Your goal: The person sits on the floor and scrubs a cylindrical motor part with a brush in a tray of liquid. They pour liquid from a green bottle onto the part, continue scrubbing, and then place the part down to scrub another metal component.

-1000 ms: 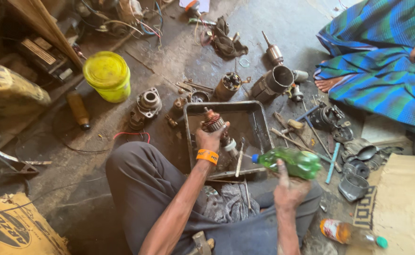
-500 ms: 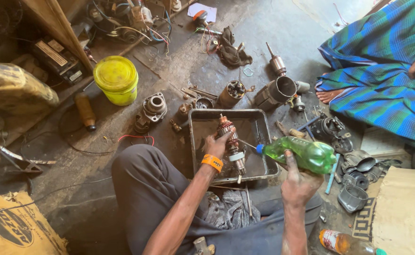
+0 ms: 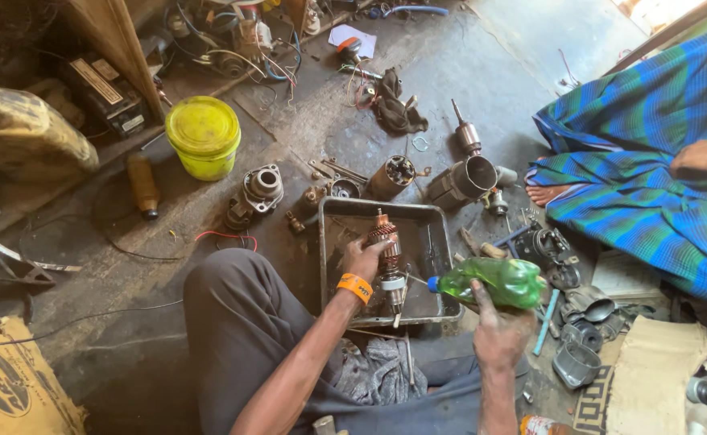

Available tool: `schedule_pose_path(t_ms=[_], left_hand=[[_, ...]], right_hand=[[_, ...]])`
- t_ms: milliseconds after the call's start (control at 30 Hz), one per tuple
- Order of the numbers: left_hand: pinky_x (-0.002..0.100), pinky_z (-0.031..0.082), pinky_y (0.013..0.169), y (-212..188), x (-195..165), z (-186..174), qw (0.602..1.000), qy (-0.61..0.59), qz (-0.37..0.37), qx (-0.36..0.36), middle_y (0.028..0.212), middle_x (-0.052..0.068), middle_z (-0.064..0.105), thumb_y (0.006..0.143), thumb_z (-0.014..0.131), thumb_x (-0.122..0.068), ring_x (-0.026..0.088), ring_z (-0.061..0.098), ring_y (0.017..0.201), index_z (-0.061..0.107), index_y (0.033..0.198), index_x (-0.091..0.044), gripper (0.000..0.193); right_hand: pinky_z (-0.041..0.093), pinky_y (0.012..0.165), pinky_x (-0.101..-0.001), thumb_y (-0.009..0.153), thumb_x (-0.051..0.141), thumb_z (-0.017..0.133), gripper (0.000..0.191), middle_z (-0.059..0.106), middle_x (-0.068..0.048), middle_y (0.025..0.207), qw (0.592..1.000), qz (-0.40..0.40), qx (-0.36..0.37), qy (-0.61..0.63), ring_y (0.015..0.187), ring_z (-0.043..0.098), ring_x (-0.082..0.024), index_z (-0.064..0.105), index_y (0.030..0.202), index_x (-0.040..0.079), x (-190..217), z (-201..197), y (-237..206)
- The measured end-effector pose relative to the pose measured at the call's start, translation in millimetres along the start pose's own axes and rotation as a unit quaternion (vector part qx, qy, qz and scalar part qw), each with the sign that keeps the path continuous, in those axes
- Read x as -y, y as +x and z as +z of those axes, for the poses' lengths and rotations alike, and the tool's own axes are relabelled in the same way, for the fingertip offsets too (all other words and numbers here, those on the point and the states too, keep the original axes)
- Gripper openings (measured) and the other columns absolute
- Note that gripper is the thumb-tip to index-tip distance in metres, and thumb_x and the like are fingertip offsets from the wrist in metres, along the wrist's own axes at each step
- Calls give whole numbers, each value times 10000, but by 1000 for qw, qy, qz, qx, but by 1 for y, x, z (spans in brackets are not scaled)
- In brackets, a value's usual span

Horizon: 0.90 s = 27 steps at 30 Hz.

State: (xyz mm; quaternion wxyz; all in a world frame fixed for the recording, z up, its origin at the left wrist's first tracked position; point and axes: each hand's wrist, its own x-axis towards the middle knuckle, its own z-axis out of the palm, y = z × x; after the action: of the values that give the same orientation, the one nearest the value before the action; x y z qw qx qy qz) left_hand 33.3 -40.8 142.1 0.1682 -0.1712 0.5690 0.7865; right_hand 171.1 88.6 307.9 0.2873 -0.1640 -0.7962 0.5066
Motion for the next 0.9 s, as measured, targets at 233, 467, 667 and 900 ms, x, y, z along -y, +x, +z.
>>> schedule_pose_path(t_ms=[233,467,667,900], left_hand=[[315,560,775,0,2,0,998,55,12,-18,933,115,796,712,859,-411,181,738,804,781,1062,-16,533],[330,575,759,-10,-3,4,985,151,87,-1,917,121,805,638,931,-365,178,745,783,778,1097,-44,581],[370,576,808,-27,-13,9,961,214,172,19,1025,117,793,612,938,-332,242,774,894,766,1183,-126,630],[455,553,906,-44,-29,6,931,284,227,43,1171,116,745,660,904,-276,313,709,1055,742,1212,-138,591]], right_hand=[[641,815,-384,860,20,748,386,729,-153,1153,999,23,-13,24,994,753,-246,646,1231,-6,-13,7,-1],[653,865,-360,932,-15,747,332,751,-193,1148,995,-45,-49,-72,992,765,-272,669,1253,-53,9,6,11],[634,823,-384,916,-15,706,342,720,-149,1190,992,-26,-81,88,1034,752,-230,625,1246,-61,22,8,17],[659,888,-368,950,-30,698,295,745,-146,1151,996,-65,-36,40,1015,756,-236,663,1242,-52,19,-5,22]])
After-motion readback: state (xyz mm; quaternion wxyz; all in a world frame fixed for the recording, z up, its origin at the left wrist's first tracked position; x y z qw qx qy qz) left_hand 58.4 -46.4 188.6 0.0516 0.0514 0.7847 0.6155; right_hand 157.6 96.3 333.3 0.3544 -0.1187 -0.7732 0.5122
